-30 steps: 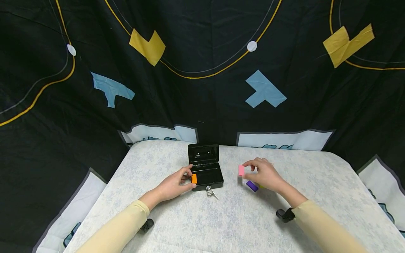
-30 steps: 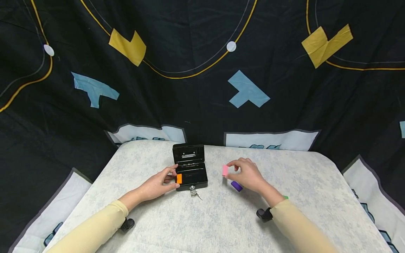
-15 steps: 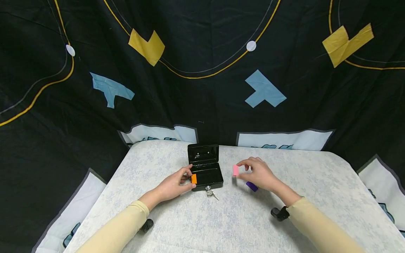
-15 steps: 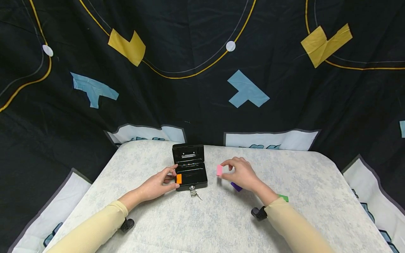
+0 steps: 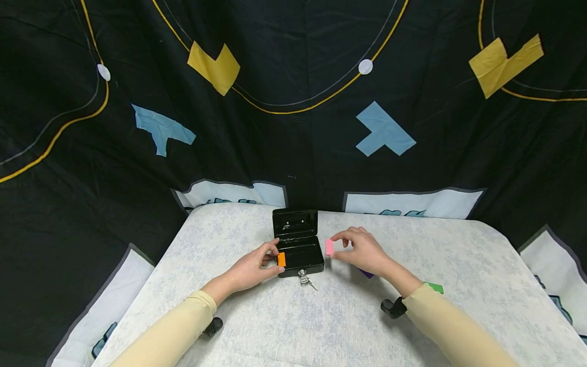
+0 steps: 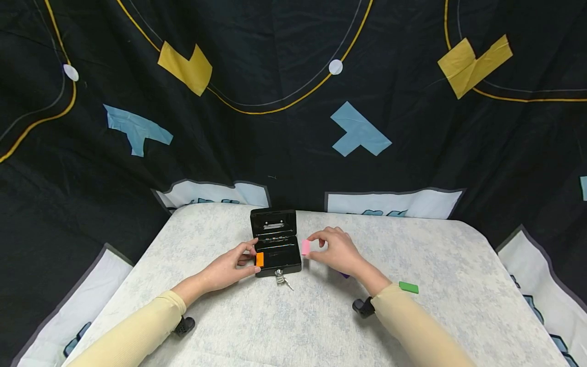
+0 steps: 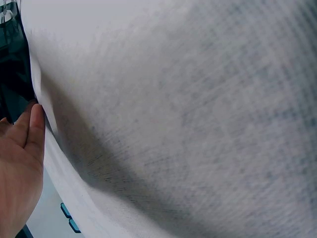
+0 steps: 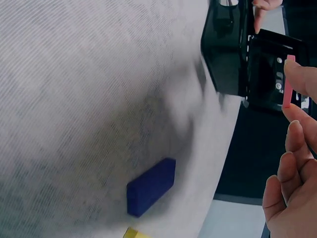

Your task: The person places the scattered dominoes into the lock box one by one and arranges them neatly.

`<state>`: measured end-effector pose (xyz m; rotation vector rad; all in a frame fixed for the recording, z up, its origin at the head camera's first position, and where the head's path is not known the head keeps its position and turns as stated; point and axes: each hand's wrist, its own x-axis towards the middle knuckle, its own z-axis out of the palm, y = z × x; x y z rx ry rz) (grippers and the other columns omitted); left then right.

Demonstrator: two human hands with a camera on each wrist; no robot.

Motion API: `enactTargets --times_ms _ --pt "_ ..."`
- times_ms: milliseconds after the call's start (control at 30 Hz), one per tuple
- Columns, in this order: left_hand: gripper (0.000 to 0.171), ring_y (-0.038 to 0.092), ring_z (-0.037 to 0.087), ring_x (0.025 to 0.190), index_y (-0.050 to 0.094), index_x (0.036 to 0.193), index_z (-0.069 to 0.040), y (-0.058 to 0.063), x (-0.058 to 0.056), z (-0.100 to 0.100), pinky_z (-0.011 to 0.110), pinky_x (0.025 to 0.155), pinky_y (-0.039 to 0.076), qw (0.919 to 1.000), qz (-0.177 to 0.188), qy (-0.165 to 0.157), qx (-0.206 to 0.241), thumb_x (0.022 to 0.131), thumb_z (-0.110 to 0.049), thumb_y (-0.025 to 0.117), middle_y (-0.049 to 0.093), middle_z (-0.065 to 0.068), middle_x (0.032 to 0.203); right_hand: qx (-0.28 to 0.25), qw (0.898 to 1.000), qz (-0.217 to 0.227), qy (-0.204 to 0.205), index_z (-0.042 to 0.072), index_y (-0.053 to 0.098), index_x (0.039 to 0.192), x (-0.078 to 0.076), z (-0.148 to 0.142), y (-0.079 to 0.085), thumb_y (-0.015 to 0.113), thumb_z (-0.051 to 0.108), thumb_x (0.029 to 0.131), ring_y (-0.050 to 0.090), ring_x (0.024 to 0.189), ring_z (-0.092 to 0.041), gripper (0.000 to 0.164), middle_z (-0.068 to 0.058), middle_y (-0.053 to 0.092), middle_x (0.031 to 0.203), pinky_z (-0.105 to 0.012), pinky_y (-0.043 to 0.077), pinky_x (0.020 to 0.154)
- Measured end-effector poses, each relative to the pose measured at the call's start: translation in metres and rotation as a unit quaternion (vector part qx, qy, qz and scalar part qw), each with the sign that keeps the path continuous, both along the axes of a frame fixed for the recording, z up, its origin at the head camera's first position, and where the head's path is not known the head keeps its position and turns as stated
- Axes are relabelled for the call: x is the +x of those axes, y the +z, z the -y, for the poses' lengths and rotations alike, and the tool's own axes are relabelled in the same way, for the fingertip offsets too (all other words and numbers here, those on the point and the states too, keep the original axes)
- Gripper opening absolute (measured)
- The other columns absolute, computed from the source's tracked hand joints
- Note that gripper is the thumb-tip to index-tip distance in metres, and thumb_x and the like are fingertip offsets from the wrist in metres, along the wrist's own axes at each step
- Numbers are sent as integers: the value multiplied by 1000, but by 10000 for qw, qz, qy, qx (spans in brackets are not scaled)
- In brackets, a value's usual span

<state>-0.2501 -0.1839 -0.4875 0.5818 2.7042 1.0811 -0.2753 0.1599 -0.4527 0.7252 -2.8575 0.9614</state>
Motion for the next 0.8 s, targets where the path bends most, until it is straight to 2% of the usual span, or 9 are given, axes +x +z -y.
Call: enactTargets --times_ms 300,433,633,800 --pt "44 60 18 126 50 118 -19 0 0 0 43 106 46 10000 21 15 -13 94 -48 72 29 -8 166 34 9998 -131 177 20 74 118 -2 16 1 82 27 83 46 85 -16 37 0 58 87 -37 37 75" --pt "44 61 18 125 50 118 -19 1 0 0 43 106 46 10000 23 20 -25 94 -48 73 29 -8 166 -5 9998 -62 213 20 74 119 -2 21 2 82 27 83 45 87 -16 37 3 57 87 -37 37 77" --pt "43 60 18 126 50 118 -19 1 0 0 43 106 46 10000 -1 25 -51 94 -48 72 29 -7 166 6 9998 85 166 20 73 120 -3 29 2 84 32 83 46 90 -17 40 -2 60 90 -36 39 75" --pt "43 61 18 125 50 118 -19 1 0 0 43 106 46 10000 -3 42 -69 94 -47 73 29 -7 166 26 9998 191 89 23 74 120 -3 36 1 85 35 83 46 90 -16 40 5 57 87 -36 41 72"
